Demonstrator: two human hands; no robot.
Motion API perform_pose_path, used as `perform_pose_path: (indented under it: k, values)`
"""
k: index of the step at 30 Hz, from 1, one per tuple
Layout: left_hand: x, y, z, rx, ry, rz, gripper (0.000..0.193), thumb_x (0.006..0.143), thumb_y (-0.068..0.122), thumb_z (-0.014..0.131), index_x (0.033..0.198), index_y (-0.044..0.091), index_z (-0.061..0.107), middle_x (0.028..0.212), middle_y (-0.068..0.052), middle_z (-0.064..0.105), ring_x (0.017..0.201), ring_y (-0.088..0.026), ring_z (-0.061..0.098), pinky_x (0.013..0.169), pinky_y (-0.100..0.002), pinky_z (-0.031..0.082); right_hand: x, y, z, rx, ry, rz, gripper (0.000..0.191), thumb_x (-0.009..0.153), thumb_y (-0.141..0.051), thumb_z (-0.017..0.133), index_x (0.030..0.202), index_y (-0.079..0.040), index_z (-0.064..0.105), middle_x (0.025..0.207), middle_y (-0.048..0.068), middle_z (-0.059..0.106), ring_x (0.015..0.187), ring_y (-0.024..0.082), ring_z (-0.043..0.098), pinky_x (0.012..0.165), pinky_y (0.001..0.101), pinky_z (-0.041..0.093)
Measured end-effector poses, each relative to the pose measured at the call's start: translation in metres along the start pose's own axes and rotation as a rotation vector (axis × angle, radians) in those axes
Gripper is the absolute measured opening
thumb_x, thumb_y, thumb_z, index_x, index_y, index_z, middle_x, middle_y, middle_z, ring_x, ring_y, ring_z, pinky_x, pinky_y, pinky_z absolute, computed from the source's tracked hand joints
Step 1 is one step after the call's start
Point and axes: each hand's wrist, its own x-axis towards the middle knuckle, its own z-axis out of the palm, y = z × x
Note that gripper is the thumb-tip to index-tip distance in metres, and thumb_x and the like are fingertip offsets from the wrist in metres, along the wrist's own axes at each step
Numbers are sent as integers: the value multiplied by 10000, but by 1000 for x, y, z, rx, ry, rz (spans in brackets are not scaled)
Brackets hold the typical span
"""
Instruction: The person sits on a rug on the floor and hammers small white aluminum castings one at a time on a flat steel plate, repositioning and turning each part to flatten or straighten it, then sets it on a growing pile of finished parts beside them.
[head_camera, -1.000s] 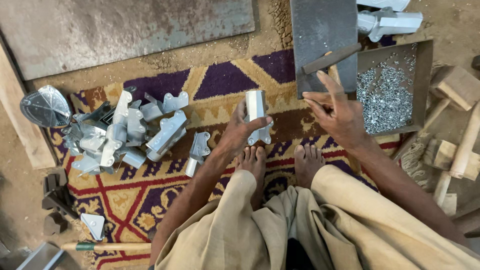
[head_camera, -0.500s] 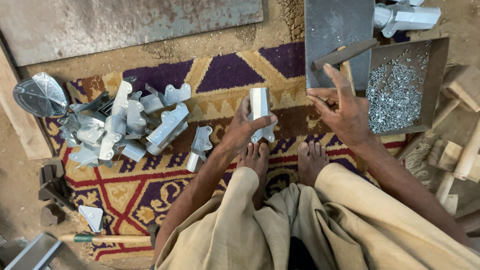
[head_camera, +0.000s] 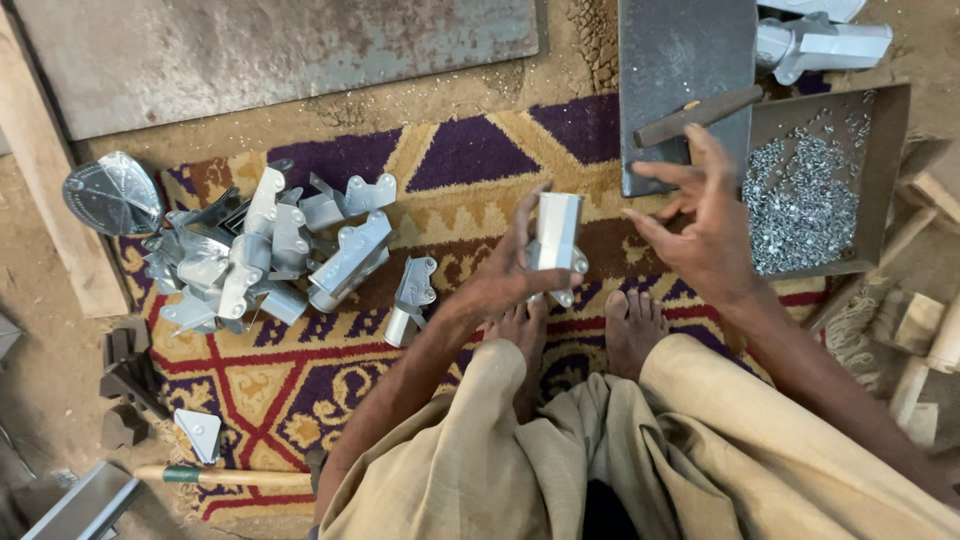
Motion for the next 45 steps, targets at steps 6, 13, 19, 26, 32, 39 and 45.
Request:
perform_pose_path:
  k: [6,13,19,26,32,39,45]
  values:
    - [-9,21,22,69,-111,119,1009,893,586,626,1665,215,92,1652,-308,248,1531,-495,268,1180,-676,294,-6,-31,-16,106,-59,45,472,1000,-274,688,1344,-14,495,1300,252,509,878,146,666,663,228,609]
    - [-16,43,49,3,-168,287,593,1128,447,458,1608,137,300,1491,-202,472,1391,-319,510,1162,-442,454,-24,-30,-20,544,-398,508,332,1052,-343,544,931,-49,640,744,12,579,616,89,582,534,254,490]
    - [-18,50,52,204,-61,577,290,1091,241,643,1334,101,571,1450,-95,477,1370,-204,499,1108,-350,526,-46,-26,-23,794,-355,501,396,1036,-425,546,914,-60,639,754,-29,558,621,56,553,529,223,449]
    - [-19,38,59,38,-110,470,299,1063,231,680,1314,113,567,1489,-95,425,1331,-229,525,1089,-389,519,-63,-31,-28,1021,-244,506,402,1034,-437,607,931,-50,646,821,-23,528,637,49,484,547,208,390]
    - [-10,24,50,-120,-146,237,471,1015,414,641,1380,138,533,1378,-110,533,1309,-271,588,1074,-439,568,-51,-34,-20,761,-240,512,404,1003,-448,589,901,-61,642,800,-5,557,639,62,561,536,224,480]
    - [-13,15,55,-107,-334,-72,816,967,695,514,1430,26,566,1305,-215,654,1295,-302,591,1116,-434,468,-26,-42,-27,391,50,65,488,1189,-488,377,1169,-40,571,1123,105,584,870,157,609,754,291,574]
    - [-13,20,71,-138,-405,-149,912,917,714,532,1528,45,426,1427,-183,564,1369,-293,508,1130,-431,435,-29,-32,-21,1140,86,588,666,1134,-650,255,1097,-56,555,652,151,606,646,228,614,652,354,538]
